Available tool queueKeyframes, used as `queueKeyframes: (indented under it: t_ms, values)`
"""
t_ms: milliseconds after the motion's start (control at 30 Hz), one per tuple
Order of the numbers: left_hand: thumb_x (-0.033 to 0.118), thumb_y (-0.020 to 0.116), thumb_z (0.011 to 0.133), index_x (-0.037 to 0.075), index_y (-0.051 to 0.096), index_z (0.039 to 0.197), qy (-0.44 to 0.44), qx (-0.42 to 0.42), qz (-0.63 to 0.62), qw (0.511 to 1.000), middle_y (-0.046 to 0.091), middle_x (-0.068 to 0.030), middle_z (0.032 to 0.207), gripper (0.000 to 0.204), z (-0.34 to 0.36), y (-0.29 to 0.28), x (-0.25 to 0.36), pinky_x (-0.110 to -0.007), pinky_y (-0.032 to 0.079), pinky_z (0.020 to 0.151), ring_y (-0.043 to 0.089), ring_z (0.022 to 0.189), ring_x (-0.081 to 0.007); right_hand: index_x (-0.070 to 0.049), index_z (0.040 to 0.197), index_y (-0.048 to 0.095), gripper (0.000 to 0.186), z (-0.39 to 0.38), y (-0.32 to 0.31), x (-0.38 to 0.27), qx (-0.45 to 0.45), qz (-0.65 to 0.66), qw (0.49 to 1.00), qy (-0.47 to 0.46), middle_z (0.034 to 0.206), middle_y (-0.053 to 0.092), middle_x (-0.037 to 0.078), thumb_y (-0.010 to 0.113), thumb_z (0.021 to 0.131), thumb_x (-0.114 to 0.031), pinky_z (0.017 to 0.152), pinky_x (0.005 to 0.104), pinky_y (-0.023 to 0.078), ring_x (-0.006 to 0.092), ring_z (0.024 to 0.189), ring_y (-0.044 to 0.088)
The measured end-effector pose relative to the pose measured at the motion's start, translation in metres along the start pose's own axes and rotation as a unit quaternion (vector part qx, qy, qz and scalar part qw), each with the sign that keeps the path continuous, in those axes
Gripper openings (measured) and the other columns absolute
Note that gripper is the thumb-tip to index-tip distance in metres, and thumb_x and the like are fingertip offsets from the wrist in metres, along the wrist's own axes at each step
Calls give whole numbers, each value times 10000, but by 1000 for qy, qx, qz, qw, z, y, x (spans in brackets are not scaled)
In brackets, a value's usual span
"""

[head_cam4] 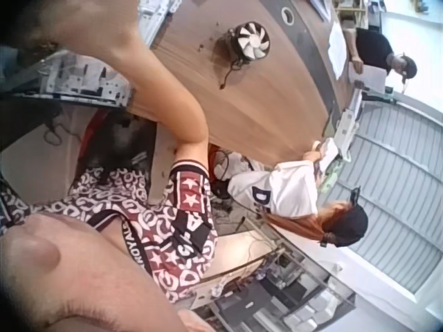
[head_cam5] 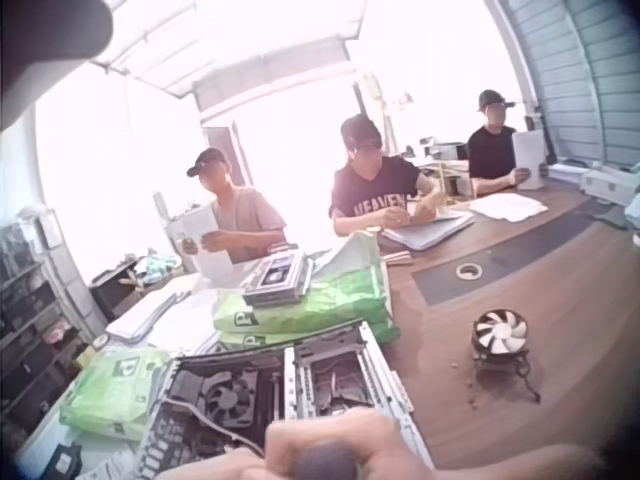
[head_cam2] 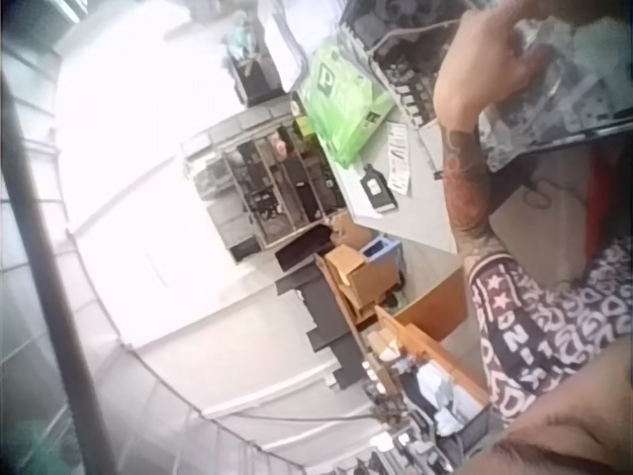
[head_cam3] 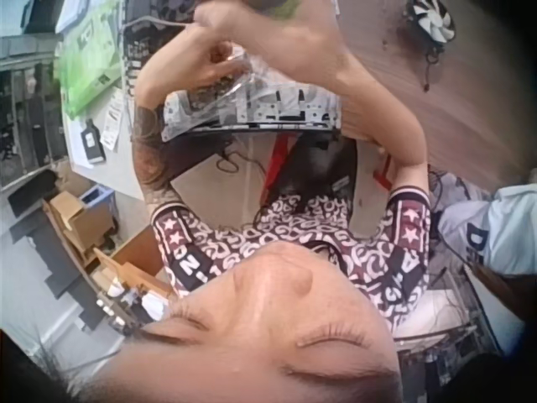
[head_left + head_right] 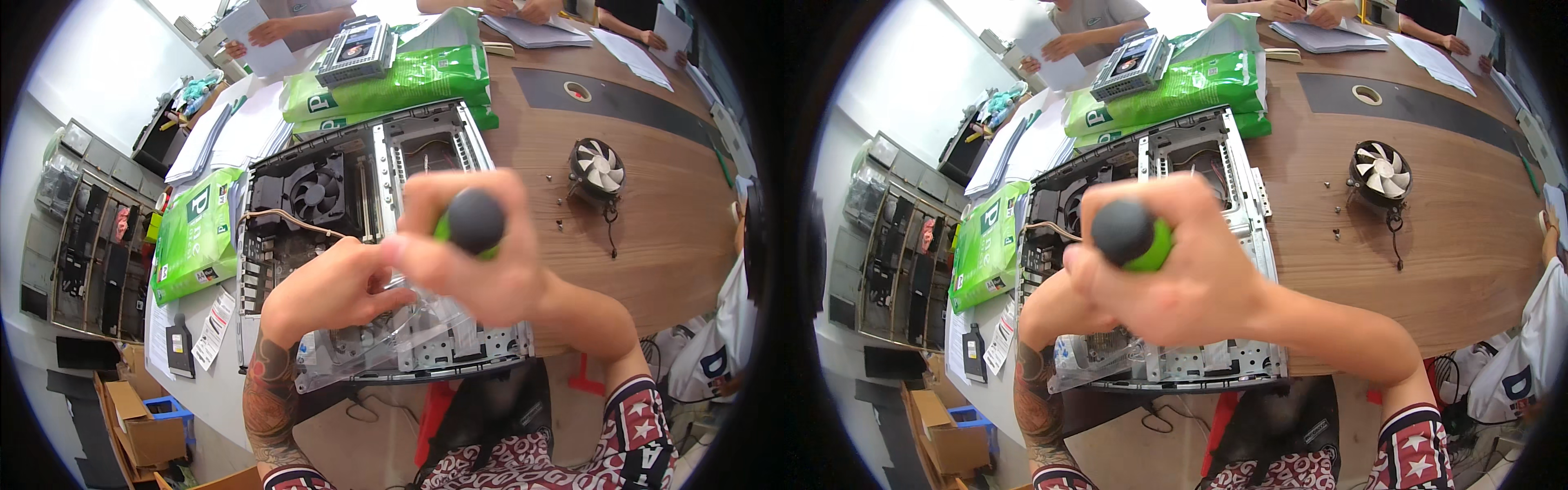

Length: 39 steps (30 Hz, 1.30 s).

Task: The person uses a screwdriver to remove and reinstall a fan and a metal bracket inside a computer chassis, while also handling a plastic bag.

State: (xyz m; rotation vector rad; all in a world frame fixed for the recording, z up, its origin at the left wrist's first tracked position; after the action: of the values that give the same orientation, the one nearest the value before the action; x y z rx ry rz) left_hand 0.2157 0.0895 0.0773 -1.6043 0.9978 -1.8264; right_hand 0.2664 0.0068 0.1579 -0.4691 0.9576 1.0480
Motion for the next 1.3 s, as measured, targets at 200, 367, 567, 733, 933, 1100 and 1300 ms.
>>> queueKeyframes:
  t_ms: [200,367,567,733,933,1100,1300]
  values:
    - [185,726,832,40,615,1004,7,-5,-1,1000,557,-123,572,251,0,2,3,-393,428,509,528,494,-300,-17,649,534,228,3,3,21,19,-10,999,39,540,490,-13,654,834,-73,466,252,343,52,519,443]
    - [185,724,830,60,616,1055,-51,-28,-35,998,552,-118,576,280,-2,2,2,-399,438,528,541,507,-288,-48,620,462,271,2,-1,7,22,36,998,42,523,490,1,612,844,-76,400,238,285,35,432,387]
    - [176,722,817,61,640,1072,-40,-26,1,999,575,-128,594,291,-3,4,-5,-373,472,548,566,523,-283,-45,640,492,244,-2,5,18,25,-15,999,22,515,483,-10,613,849,-76,392,232,267,39,423,385]
    - [186,729,806,29,636,961,-85,-45,-15,995,571,-128,581,239,2,2,1,-374,466,538,556,512,-270,-45,689,504,217,-3,-6,-1,23,51,998,11,496,417,-23,591,885,-76,377,239,243,48,388,326]
    - [236,752,804,9,614,867,10,-14,48,999,562,-124,571,274,1,3,-5,-387,451,525,543,505,-271,-27,636,518,252,-5,12,1,-6,-87,991,-102,553,464,-31,651,835,-111,449,238,285,32,505,402]
    - [245,759,806,9,615,874,-16,-8,26,1000,565,-125,577,285,-4,4,-8,-384,445,522,532,496,-277,-49,616,485,277,-4,3,1,33,122,992,23,522,480,-12,631,847,-97,405,235,275,40,437,409]
    - [228,744,825,19,642,931,-12,-12,46,999,554,-120,569,255,-1,3,-4,-369,462,542,541,506,-272,-43,616,496,279,-2,-1,5,37,-50,997,-39,537,499,-17,651,830,-135,429,229,312,44,462,439]
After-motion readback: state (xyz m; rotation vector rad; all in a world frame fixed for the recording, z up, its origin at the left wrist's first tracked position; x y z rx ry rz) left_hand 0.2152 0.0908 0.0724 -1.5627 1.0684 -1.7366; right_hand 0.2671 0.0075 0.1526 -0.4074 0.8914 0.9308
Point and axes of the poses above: each hand's wrist, its own z-axis towards the middle knuckle, its own y-axis out of the palm, x = y × z, the point moved 10 cm from there along z, towards the middle knuckle
